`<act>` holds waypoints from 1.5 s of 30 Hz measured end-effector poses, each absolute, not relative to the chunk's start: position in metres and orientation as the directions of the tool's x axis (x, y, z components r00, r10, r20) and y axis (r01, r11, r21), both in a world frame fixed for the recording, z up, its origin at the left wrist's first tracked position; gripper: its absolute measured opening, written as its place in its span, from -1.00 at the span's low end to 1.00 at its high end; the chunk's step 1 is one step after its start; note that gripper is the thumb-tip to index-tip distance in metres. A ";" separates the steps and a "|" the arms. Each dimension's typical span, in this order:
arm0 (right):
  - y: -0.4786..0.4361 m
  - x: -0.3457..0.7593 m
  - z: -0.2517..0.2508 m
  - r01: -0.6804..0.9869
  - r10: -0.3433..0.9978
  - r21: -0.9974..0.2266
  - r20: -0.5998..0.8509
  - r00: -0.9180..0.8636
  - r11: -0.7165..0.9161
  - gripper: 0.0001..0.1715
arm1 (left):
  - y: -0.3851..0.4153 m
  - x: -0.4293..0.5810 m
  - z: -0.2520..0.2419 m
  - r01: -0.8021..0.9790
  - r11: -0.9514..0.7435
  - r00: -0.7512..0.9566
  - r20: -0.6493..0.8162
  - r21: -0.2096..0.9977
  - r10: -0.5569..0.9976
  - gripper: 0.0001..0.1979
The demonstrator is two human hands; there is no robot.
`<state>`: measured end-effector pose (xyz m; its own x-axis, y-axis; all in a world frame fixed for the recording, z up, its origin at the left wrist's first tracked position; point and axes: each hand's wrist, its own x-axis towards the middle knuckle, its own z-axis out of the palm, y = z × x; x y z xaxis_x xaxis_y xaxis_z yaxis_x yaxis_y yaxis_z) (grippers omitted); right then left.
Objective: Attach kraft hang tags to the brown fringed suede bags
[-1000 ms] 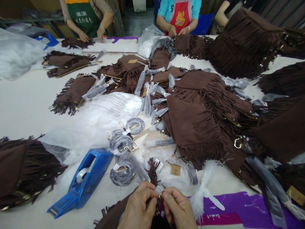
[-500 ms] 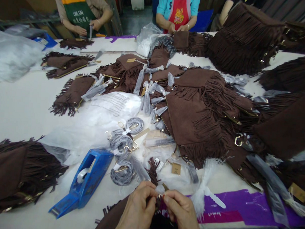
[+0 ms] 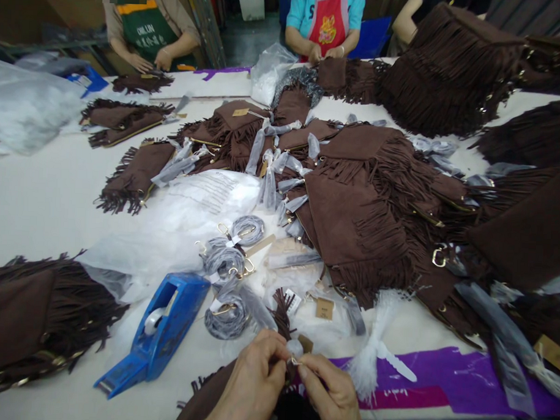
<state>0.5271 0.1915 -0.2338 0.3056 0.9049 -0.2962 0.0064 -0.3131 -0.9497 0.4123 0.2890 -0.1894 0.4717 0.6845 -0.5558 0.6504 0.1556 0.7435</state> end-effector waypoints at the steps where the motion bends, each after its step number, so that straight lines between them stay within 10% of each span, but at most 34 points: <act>1: 0.191 0.526 -0.234 -0.060 0.880 -0.933 -0.356 0.315 -0.356 -0.71 | 0.289 0.412 -0.190 0.650 0.158 0.466 -0.555 0.743 0.690 -0.81; 45: 0.187 0.541 -0.236 0.240 0.932 -0.915 -0.262 0.252 -0.323 -0.68 | 0.289 0.409 -0.195 0.629 0.095 0.520 -0.509 0.772 0.686 -0.77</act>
